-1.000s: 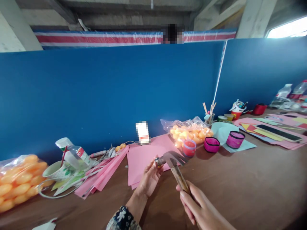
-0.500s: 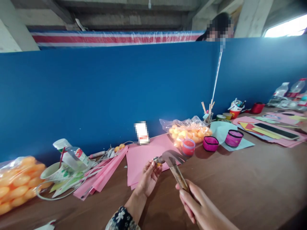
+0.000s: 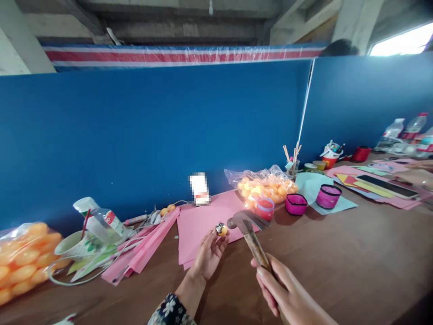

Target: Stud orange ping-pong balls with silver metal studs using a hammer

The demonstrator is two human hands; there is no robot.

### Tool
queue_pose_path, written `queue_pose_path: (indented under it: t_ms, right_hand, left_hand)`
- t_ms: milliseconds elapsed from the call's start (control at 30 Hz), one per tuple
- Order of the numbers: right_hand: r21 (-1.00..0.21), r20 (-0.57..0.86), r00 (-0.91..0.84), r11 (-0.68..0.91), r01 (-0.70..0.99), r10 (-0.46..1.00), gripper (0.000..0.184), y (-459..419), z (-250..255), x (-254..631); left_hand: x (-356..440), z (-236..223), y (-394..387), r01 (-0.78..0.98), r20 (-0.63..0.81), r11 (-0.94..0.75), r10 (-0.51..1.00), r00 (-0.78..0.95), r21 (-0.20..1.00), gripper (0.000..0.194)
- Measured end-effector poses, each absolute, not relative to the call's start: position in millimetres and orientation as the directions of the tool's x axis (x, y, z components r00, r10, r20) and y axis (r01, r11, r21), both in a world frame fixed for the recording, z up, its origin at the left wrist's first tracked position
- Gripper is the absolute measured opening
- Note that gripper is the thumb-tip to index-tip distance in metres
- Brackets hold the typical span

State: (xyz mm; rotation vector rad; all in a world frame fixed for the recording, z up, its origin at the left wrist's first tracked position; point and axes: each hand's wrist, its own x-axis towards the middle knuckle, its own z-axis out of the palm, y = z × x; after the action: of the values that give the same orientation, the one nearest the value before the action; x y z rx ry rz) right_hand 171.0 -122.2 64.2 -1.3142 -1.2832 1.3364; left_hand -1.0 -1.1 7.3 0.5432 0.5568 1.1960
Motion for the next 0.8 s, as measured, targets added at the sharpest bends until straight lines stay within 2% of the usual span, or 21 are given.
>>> queue_pose_path:
  t_ms: [167,567,800]
  right_hand:
    - [-0.987,-0.141,-0.086,-0.134,0.089,0.986,0.034,-121.8,67.7,170.5]
    - [-0.987,-0.132,-0.118,-0.119,0.106,0.984,0.034,-119.1,59.3,164.0]
    - [-0.984,-0.155,-0.114,-0.143,0.105,0.981,0.035,-118.5,57.8,163.5]
  left_hand:
    - [-0.8,7.5,-1.9,-0.693,-0.081,0.260,0.956,0.280,0.673,0.027]
    - [-0.7,6.6,-2.4,-0.678,-0.041,0.218,0.963,0.267,0.702,0.012]
    - [0.2,10.2,-3.3,-0.679,-0.051,0.247,0.954,0.295,0.691,0.017]
